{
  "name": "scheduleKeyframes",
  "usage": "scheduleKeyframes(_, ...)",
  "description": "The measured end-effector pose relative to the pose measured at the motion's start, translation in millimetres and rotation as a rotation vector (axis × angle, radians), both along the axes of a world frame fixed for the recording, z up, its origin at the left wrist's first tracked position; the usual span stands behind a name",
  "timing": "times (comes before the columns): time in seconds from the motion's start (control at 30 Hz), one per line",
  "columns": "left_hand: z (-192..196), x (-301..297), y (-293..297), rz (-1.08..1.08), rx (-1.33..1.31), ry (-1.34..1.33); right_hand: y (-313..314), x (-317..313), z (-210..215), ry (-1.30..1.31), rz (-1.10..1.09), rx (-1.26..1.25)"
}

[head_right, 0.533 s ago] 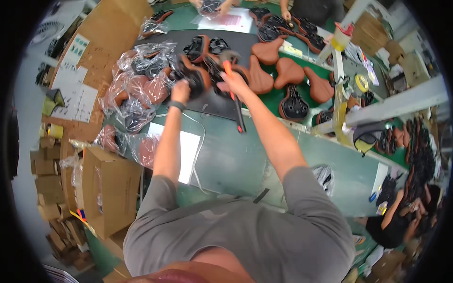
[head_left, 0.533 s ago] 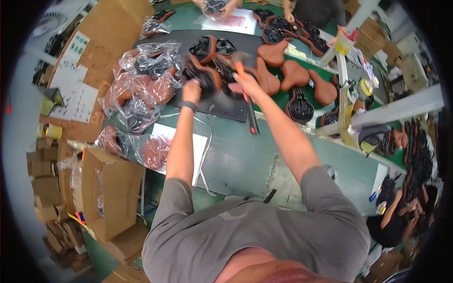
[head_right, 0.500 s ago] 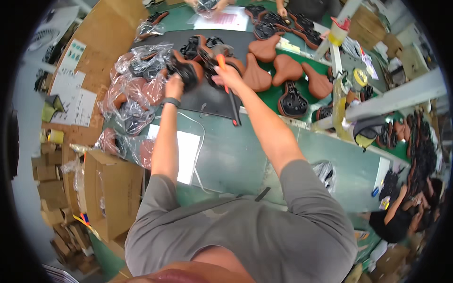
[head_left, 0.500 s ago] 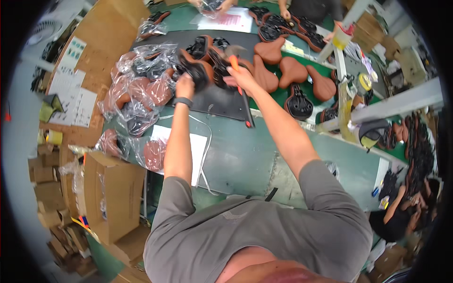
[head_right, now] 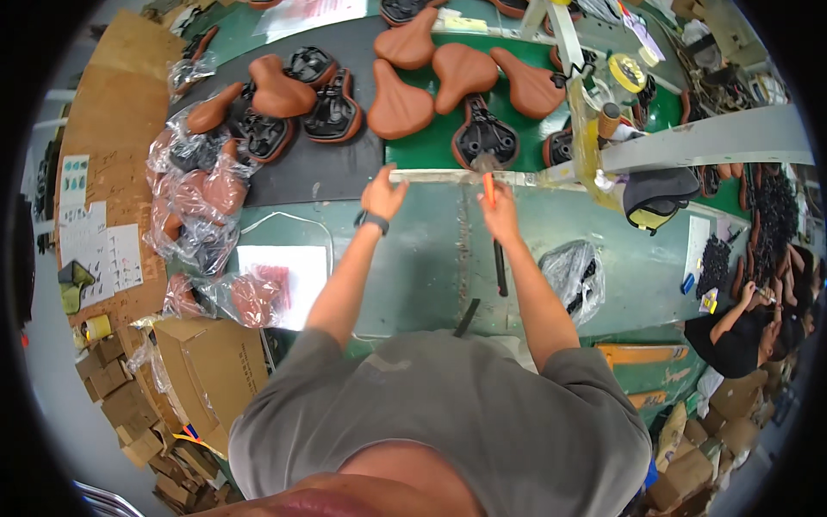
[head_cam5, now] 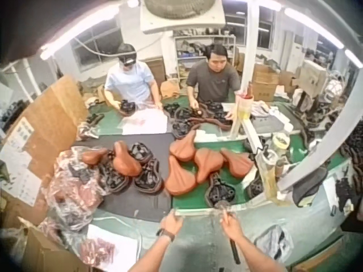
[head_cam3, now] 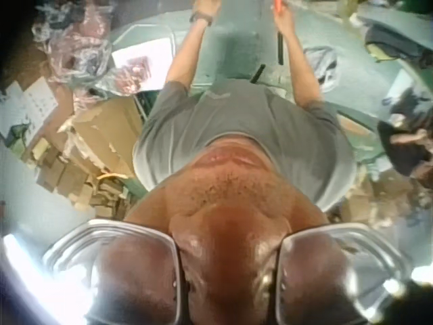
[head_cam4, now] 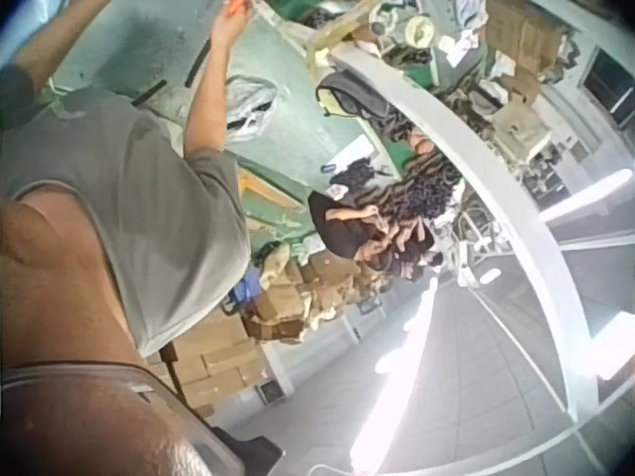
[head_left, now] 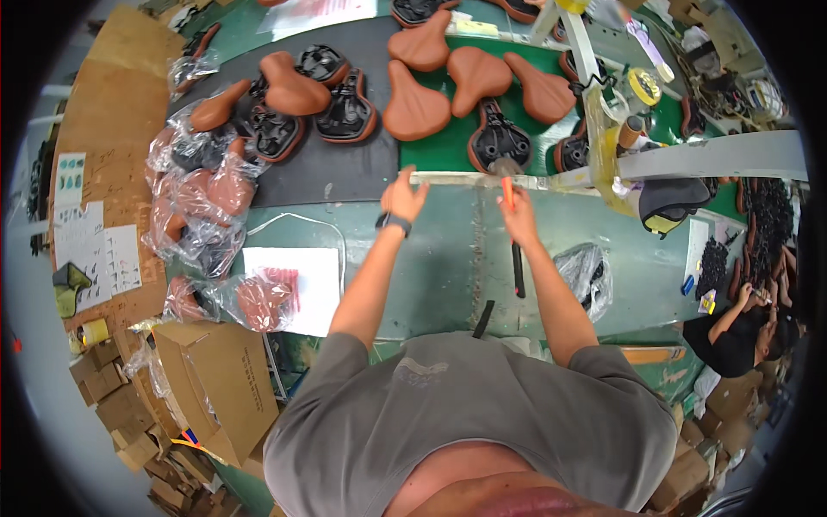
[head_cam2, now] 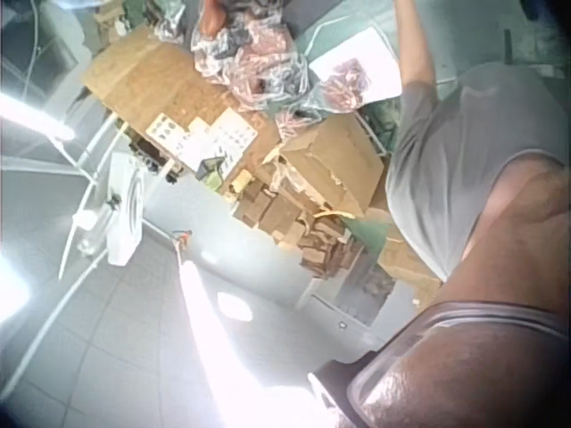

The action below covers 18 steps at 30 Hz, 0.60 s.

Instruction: Assembling bicycle seats by hammering components together on a workshop bench.

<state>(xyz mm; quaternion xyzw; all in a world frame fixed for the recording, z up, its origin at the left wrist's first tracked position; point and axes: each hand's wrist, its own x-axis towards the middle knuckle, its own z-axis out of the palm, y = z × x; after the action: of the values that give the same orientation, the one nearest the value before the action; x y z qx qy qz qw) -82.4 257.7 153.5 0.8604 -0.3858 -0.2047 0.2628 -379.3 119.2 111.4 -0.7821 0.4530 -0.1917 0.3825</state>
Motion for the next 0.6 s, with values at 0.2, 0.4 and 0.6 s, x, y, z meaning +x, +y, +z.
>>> scheduleKeyframes(0.2, -9, 62, -166, -0.226, 0.387, -0.373, -103, 32, -3, -0.002, 0.177, 0.055)
scheduleKeyframes(0.4, -52, 54, -218, -0.55, 0.643, -0.835, -113, 32, -34, 0.104, 0.257, 0.074)
scheduleKeyframes(0.6, -84, 102, -226, -0.266, 0.617, -0.972, -36, 32, 15, 0.174, 0.174, 0.22)
